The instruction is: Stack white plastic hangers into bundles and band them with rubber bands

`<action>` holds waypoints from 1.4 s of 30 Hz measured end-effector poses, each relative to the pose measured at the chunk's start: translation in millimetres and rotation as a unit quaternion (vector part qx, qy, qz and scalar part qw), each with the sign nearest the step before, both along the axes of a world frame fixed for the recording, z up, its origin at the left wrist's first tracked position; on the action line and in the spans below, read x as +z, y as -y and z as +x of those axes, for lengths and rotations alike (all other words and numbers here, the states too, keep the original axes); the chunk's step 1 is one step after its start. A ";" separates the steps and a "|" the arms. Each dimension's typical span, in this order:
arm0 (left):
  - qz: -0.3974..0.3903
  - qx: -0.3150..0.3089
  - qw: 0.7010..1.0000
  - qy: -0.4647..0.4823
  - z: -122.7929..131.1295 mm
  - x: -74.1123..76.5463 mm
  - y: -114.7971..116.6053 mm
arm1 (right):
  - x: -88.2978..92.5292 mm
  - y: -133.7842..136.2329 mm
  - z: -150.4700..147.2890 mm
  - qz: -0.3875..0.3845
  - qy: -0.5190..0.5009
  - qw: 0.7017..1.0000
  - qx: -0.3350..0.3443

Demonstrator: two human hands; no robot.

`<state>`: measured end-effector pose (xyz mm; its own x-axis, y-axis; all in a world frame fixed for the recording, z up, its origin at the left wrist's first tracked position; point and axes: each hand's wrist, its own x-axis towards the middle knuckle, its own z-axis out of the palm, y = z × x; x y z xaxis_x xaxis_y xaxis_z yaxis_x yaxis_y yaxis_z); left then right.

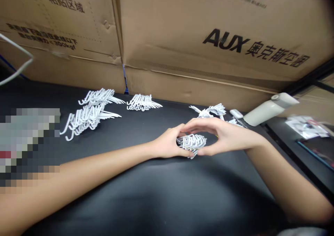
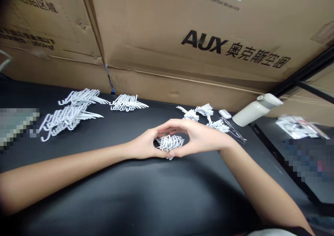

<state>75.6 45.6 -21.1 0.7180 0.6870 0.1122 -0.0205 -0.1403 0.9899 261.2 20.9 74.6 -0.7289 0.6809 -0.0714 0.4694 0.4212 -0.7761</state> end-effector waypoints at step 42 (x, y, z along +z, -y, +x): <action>-0.008 0.035 0.999 -0.029 1.4 8.1 -4.6 | -81.0 28.9 11.2 0.288 -0.162 0.917 -0.222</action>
<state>77.0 50.2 -13.1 0.6737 0.7364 0.0611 0.0461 -0.1244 0.9912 272.4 -8.1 -6.4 -0.2896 0.7720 0.5658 0.4778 0.6288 -0.6134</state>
